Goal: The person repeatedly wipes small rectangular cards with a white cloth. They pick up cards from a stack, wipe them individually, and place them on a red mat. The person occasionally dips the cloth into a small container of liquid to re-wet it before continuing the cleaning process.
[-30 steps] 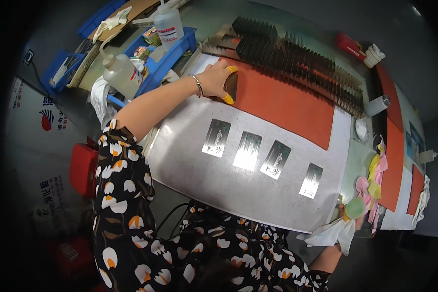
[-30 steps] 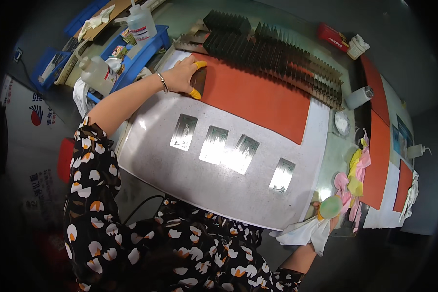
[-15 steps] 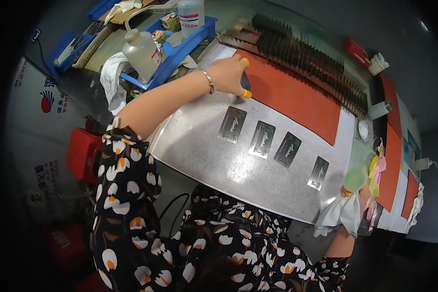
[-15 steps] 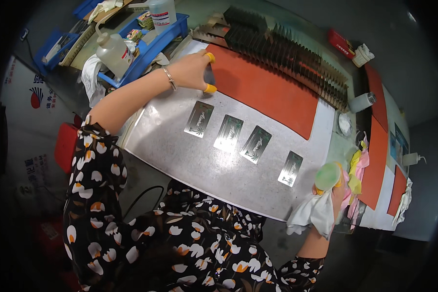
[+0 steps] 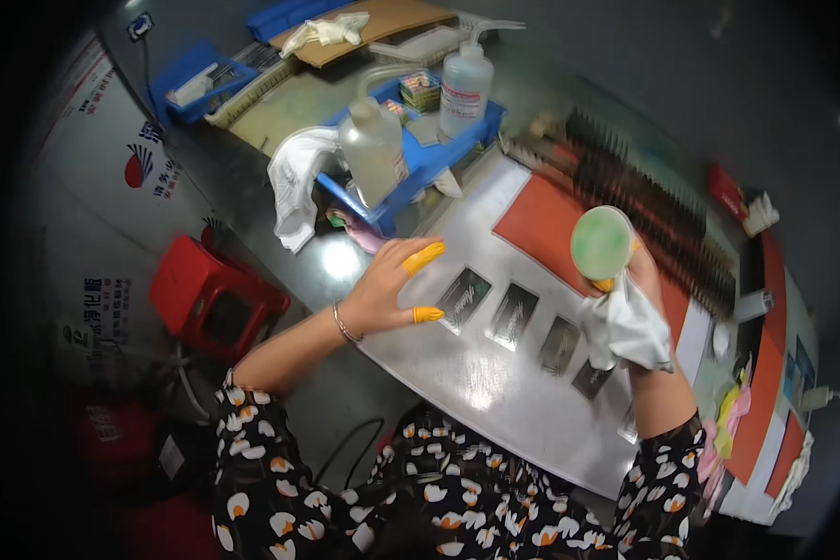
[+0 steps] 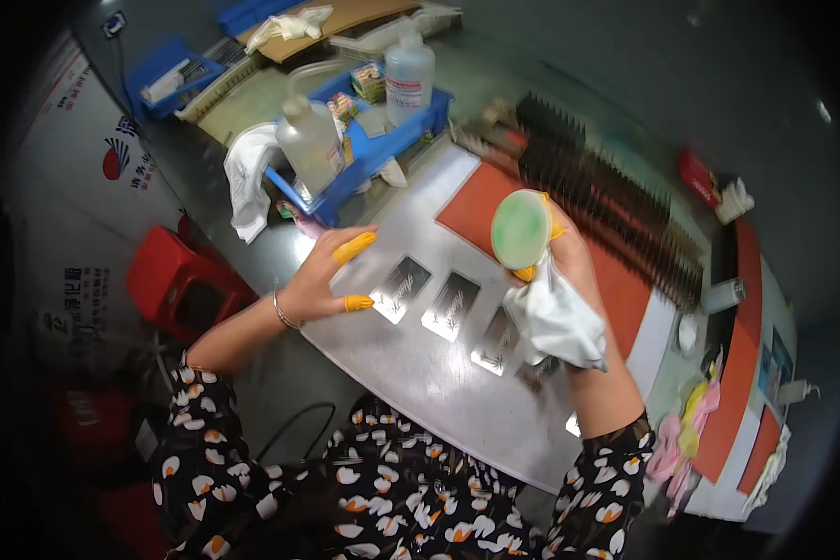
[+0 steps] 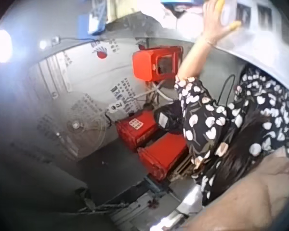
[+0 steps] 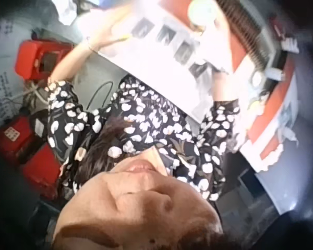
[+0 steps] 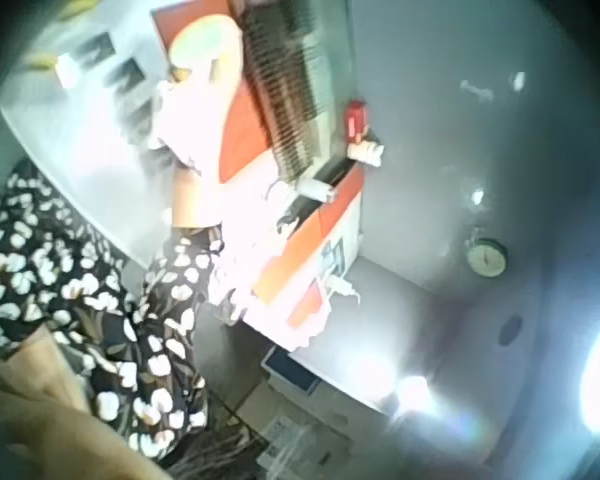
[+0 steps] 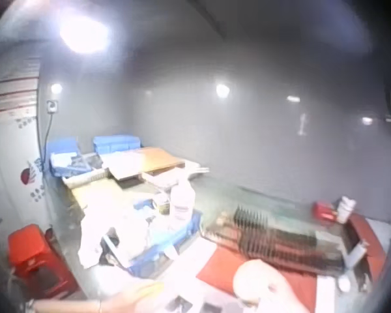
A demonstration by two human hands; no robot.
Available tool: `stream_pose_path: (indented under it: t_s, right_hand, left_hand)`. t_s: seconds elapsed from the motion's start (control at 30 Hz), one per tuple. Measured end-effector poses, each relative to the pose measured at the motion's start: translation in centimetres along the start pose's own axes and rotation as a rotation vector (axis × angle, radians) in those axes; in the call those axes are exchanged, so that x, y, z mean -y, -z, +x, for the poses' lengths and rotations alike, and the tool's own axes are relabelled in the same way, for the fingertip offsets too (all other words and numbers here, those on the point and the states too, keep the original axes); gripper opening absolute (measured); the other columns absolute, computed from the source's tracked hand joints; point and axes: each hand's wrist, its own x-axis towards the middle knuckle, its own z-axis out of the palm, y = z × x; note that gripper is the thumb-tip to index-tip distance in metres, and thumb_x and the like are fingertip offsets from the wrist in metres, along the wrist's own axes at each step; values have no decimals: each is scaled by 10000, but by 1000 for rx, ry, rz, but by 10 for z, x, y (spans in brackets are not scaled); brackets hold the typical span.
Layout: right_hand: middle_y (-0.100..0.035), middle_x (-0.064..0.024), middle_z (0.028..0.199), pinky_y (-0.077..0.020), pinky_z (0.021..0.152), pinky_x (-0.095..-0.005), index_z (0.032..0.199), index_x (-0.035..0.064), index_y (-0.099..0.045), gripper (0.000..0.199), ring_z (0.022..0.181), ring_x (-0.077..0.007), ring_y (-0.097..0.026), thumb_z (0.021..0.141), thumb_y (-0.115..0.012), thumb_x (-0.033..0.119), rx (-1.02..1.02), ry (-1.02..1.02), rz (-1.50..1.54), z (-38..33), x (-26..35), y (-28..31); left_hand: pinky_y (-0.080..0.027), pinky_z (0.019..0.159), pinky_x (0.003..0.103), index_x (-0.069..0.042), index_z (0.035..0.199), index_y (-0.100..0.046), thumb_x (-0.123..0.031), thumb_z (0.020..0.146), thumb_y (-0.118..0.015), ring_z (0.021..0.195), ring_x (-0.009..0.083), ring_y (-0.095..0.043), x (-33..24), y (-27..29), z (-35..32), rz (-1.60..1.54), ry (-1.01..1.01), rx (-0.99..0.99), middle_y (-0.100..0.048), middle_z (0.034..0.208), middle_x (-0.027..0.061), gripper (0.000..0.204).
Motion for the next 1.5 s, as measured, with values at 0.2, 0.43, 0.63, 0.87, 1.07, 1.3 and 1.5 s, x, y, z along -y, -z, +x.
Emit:
stream_pose_path:
  t_s: [0.2, 0.43, 0.63, 0.87, 1.07, 1.3, 1.5]
  right_hand:
    - [-541, -43, 825, -414, 453, -231, 1089, 47, -495, 218, 568, -108, -511, 914, -401, 138, 215, 52, 145, 110, -18, -51]
    - [-588, -32, 777, -450, 413, -238, 1032, 94, -532, 195, 553, -122, -569, 918, -460, 236, 286, -63, 423, 188, -41, -96]
    - [-624, -90, 903, -516, 531, -270, 1074, 90, -509, 203, 668, -155, -613, 925, -433, 204, 352, -72, 507, 203, -43, -112]
    - [-610, -89, 918, -497, 515, -257, 1109, 87, -495, 237, 695, -154, -608, 935, -400, 217, 493, -20, 478, 200, -40, -102]
    - [-579, -70, 889, -459, 480, -241, 1145, 53, -480, 292, 622, -133, -564, 936, -385, 234, 341, -39, 344, 190, -27, -113]
    - [-610, -104, 877, -548, 678, -299, 1020, 43, -525, 218, 773, -171, -630, 937, -426, 218, 350, 26, 472, 161, -4, -110]
    - [-534, -14, 726, -418, 439, -206, 942, 85, -511, 181, 539, -94, -502, 930, -438, 251, 179, -24, 463, 46, 24, -48]
  left_hand:
    - [-347, 946, 372, 34, 1286, -347, -226, 672, -753, 1110, 299, -433, 33, 46, 15, 131, 291, -876, -402, 1237, 187, 781]
    - [-444, 839, 339, -2, 1189, -437, -299, 603, -804, 976, 257, -569, 60, 58, 57, -91, 515, -685, -569, 1082, 143, 752]
    - [-452, 818, 339, 9, 1111, -489, -269, 579, -811, 935, 253, -585, 59, 63, 57, -147, 538, -684, -586, 1024, 155, 681]
    - [-447, 808, 321, 24, 1048, -517, -136, 618, -729, 901, 235, -595, 70, 55, 52, -92, 595, -706, -605, 970, 150, 506]
    - [-436, 828, 299, 38, 1044, -513, -30, 626, -647, 922, 201, -585, 66, 60, 51, -111, 604, -717, -606, 973, 133, 444]
    - [-451, 765, 315, 8, 999, -542, -101, 629, -710, 873, 209, -586, 71, 58, 57, -149, 564, -708, -609, 927, 138, 420]
    - [-443, 617, 277, 4, 1205, -430, -34, 729, -623, 741, 167, -524, 103, 54, 38, 108, 614, -576, -565, 985, 102, 515]
